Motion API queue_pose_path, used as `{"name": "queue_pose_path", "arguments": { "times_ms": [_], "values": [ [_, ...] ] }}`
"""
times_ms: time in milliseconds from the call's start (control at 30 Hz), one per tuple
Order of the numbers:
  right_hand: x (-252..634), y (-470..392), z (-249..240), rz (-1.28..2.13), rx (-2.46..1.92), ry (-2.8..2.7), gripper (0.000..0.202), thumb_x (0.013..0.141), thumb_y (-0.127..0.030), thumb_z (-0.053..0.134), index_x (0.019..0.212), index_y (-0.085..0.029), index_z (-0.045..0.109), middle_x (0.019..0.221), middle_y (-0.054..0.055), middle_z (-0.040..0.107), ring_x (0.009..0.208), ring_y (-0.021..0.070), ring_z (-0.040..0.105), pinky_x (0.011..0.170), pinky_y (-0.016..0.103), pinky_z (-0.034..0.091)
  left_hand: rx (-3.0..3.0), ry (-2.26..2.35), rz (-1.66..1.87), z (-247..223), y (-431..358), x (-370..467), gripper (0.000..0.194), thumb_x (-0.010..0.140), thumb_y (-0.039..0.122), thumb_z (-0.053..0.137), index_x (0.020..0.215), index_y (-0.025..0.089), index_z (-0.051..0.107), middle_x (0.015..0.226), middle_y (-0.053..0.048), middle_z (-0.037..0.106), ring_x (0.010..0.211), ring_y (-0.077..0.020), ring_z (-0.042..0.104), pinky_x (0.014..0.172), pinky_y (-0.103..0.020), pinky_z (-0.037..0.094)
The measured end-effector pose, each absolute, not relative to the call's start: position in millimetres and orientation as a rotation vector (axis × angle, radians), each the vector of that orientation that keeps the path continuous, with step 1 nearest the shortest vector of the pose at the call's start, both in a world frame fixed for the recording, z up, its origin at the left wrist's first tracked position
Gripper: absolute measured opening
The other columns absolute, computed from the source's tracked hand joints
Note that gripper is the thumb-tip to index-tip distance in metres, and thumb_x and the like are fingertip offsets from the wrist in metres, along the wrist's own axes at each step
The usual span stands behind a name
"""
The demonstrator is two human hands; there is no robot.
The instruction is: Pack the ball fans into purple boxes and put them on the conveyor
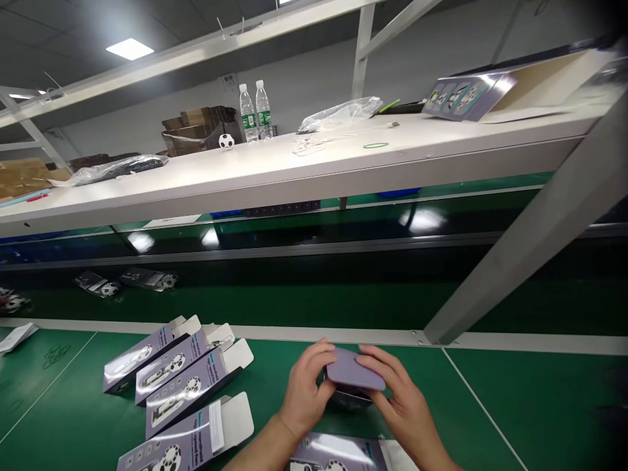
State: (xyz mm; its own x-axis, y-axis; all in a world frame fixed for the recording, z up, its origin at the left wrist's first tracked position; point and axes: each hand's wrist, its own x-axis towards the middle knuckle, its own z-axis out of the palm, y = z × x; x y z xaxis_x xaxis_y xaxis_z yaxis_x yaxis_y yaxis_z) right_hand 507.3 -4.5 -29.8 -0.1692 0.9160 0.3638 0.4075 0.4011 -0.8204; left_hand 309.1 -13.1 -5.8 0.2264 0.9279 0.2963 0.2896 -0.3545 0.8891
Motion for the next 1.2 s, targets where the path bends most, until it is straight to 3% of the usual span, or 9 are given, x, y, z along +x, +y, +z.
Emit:
{"name": "queue_pose_path", "arguments": {
  "times_ms": [67, 133, 200, 433, 600, 733, 900, 1100, 1200],
  "values": [
    [519, -8, -28, 0.658, -1.077, -1.919, 0.029, 0.084, -0.038, 0.055, 0.112, -0.038, 0.062, 0.124, 0.001, 0.059, 0.119, 0.0258, 0.051, 0.098, 0.044, 0.046, 1.929, 1.045, 1.067, -6, -14, 299, 0.033, 0.081, 0.042, 0.061, 0.108, 0.022, 0.059, 0.125, -0.008, 0.055, 0.127, -0.0254, 0.042, 0.108, -0.043, 0.034],
    [527, -12, -24, 0.546, -1.032, -2.122, 0.049, 0.079, -0.043, 0.063, 0.126, -0.038, 0.051, 0.133, 0.000, 0.053, 0.125, 0.0280, 0.045, 0.100, 0.044, 0.045, 2.102, 0.984, 0.966, -6, -14, 289, 0.053, 0.075, 0.054, 0.066, 0.116, 0.021, 0.056, 0.130, -0.010, 0.052, 0.129, -0.0276, 0.040, 0.109, -0.044, 0.033],
    [528, -14, -22, 0.355, -1.017, -2.287, 0.061, 0.081, -0.044, 0.062, 0.137, -0.036, 0.038, 0.140, 0.002, 0.044, 0.130, 0.0287, 0.039, 0.099, 0.044, 0.046, 2.259, 0.990, 0.891, -5, -14, 283, 0.058, 0.078, 0.058, 0.061, 0.120, 0.019, 0.053, 0.131, -0.013, 0.050, 0.131, -0.0275, 0.038, 0.108, -0.044, 0.034],
    [517, -10, -14, 0.135, -0.939, -2.299, 0.043, 0.090, -0.025, 0.049, 0.130, -0.038, 0.046, 0.138, 0.001, 0.048, 0.128, 0.0259, 0.041, 0.093, 0.043, 0.051, 2.527, 1.170, 0.666, 13, -16, 287, 0.034, 0.093, 0.038, 0.045, 0.120, 0.021, 0.056, 0.128, -0.013, 0.052, 0.131, -0.0273, 0.037, 0.106, -0.045, 0.037],
    [519, -4, -2, 0.178, -0.895, -2.310, 0.042, 0.090, -0.022, 0.045, 0.127, -0.042, 0.048, 0.134, 0.000, 0.051, 0.124, 0.0242, 0.045, 0.089, 0.040, 0.054, 2.541, 1.274, 0.620, 27, -21, 294, 0.036, 0.094, 0.035, 0.040, 0.118, 0.016, 0.060, 0.123, -0.017, 0.056, 0.124, -0.0313, 0.046, 0.100, -0.043, 0.044],
    [520, -3, 3, 0.187, -0.846, -2.323, 0.040, 0.091, -0.022, 0.044, 0.126, -0.040, 0.050, 0.132, 0.000, 0.052, 0.125, 0.0248, 0.043, 0.088, 0.040, 0.054, 2.533, 1.314, 0.644, 25, -30, 297, 0.034, 0.094, 0.031, 0.041, 0.118, 0.016, 0.060, 0.128, -0.017, 0.054, 0.127, -0.0318, 0.043, 0.102, -0.044, 0.043],
    [526, -12, -3, 0.198, -0.809, -2.431, 0.049, 0.090, -0.026, 0.048, 0.136, -0.038, 0.036, 0.142, 0.001, 0.041, 0.132, 0.0265, 0.033, 0.092, 0.042, 0.051, 2.584, 1.373, 0.527, 15, -47, 295, 0.036, 0.094, 0.032, 0.042, 0.127, 0.021, 0.051, 0.139, -0.015, 0.044, 0.129, -0.0311, 0.039, 0.105, -0.053, 0.036],
    [523, -21, -26, 0.109, -0.858, -2.318, 0.064, 0.085, -0.003, 0.038, 0.139, -0.037, 0.032, 0.140, 0.004, 0.045, 0.133, 0.0276, 0.030, 0.100, 0.057, 0.039, 2.596, 1.464, 0.568, 7, -49, 299, 0.036, 0.093, 0.017, 0.041, 0.126, 0.025, 0.050, 0.139, -0.011, 0.044, 0.134, -0.0315, 0.031, 0.107, -0.060, 0.029],
    [511, -22, -31, 0.153, -0.926, -2.264, 0.059, 0.087, -0.007, 0.041, 0.137, -0.038, 0.036, 0.140, 0.002, 0.045, 0.134, 0.0245, 0.030, 0.100, 0.049, 0.043, 2.405, 1.465, 0.535, 12, -35, 304, 0.050, 0.084, 0.018, 0.057, 0.132, 0.028, 0.045, 0.147, -0.009, 0.033, 0.137, -0.0318, 0.024, 0.109, -0.055, 0.028]
  ]
}}
